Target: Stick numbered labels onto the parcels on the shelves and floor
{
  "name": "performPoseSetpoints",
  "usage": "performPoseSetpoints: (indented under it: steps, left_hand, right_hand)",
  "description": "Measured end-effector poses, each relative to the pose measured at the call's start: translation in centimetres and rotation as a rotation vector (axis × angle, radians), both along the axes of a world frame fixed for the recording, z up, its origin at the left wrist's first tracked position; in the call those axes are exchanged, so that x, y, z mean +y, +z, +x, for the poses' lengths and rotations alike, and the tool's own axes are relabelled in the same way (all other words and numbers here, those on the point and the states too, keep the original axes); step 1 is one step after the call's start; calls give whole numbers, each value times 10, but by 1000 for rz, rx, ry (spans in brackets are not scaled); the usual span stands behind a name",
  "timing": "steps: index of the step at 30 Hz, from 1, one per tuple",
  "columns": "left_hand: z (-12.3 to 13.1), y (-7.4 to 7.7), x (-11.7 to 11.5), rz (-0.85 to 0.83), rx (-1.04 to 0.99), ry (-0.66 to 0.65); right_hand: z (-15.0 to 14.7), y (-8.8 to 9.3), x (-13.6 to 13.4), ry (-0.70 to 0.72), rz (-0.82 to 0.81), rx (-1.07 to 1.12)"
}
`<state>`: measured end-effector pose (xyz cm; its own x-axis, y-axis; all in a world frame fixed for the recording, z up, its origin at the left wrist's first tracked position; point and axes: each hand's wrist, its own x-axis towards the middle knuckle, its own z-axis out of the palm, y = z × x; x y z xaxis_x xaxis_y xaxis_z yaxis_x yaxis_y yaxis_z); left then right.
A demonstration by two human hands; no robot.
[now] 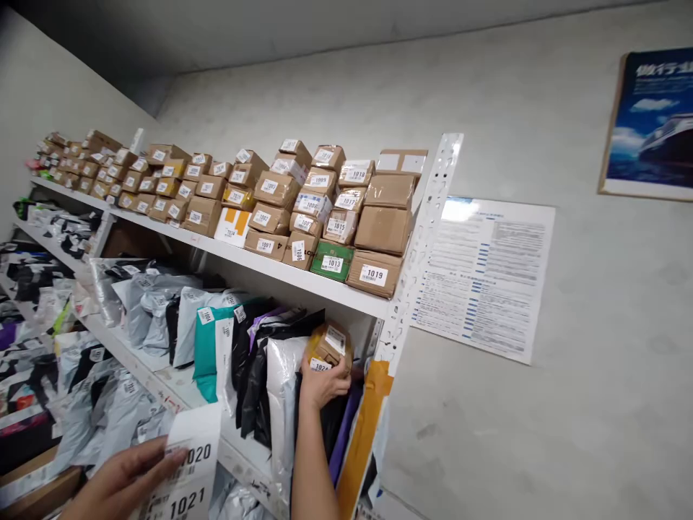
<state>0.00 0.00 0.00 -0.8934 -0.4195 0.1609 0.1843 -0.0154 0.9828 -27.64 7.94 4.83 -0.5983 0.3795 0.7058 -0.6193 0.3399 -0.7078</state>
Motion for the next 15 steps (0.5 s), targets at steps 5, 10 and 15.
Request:
performPoseSetpoints:
  steps: [5,10,15]
  left_hand:
    - [-36,27,-12,-173,30,27]
    - [-79,43,-15,-266,18,-188]
    - [-108,40,-8,-246,105,-296]
  right_hand:
    - [13,-16,32,36,68,35]
    - [85,-3,67,892,302,-43]
    - [118,-1,75,919,321,-205]
